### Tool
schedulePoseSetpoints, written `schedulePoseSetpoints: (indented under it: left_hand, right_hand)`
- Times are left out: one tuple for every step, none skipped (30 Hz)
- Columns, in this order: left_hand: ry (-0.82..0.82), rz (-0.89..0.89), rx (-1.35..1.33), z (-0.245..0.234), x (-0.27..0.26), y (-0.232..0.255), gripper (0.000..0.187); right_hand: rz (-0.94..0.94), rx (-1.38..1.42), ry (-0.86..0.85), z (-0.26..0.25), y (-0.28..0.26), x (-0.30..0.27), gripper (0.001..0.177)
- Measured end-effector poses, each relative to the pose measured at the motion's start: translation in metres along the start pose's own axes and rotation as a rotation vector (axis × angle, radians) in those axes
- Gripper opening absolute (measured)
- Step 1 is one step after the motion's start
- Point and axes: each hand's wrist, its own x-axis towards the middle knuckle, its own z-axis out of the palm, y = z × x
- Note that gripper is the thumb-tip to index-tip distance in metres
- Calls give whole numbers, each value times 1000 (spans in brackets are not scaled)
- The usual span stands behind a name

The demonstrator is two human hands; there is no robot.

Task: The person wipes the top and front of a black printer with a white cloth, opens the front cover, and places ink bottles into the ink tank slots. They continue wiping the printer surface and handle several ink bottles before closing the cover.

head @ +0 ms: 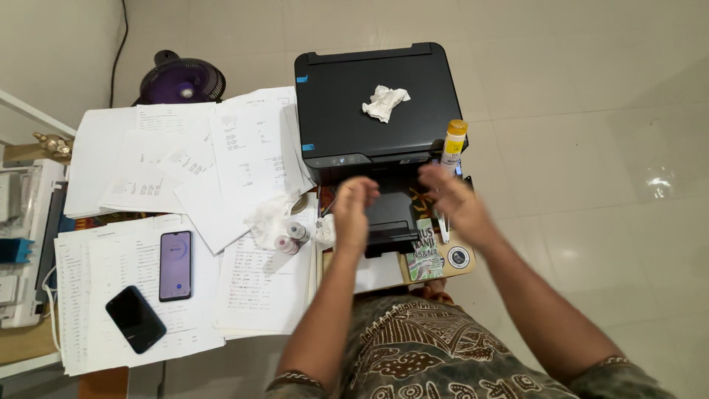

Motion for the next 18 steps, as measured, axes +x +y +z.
schedulePoseSetpoints:
  left_hand:
    - [9,-26,-139,-8,7,6,40]
    - [20,-53,-276,-18,13,12,43]
    - [31,-78,-413,-26,15,16,47]
    - [40,-76,-452,-33,14,19,49]
    - [50,-74,-490,-39,11,21,51]
    - [60,-70,-527,-43,8,22,53]
    - [76,-88,-553,-44,4,21,53]
    - [93,-104,-581,-45,0,19,53]
    - [110,-119,-608,-44,-4,15,53]
    - [114,-131,-629,-41,-8,11,51]
    - [118,-143,-651,-37,-11,5,50]
    - [122,-153,-672,-33,-13,0,48]
    - [135,-164,-697,-27,-15,-5,47]
    - [149,-175,-716,-22,-18,-8,47]
    - [162,-185,-735,-17,-20,-11,46]
    - [172,-189,-732,-12,-22,-12,46]
    - [182,-194,-729,-7,-24,-13,45]
    - [192,-200,-725,-2,-25,-14,45]
  right_hand:
    - [67,235,115,-17,3,7,68]
    - [-15,302,175,-34,5,5,69]
    - [-99,369,234,-51,8,1,71]
    - [-63,441,290,-68,10,1,75]
    - [-26,512,346,-84,13,0,79]
    - [16,520,377,-95,17,-4,81]
    - [58,526,407,-104,20,-10,82]
    - [99,533,433,-111,25,-14,84]
    - [130,551,429,-113,30,-16,84]
    - [165,567,423,-116,35,-20,85]
    - [200,582,416,-119,39,-24,85]
    - [224,583,400,-121,42,-28,86]
    - [247,584,383,-124,45,-31,87]
    - [271,591,367,-125,48,-33,87]
    - [279,591,350,-129,48,-32,88]
    - [286,593,337,-133,48,-33,88]
    - [293,595,324,-137,48,-32,89]
    - [290,603,310,-141,48,-31,89]
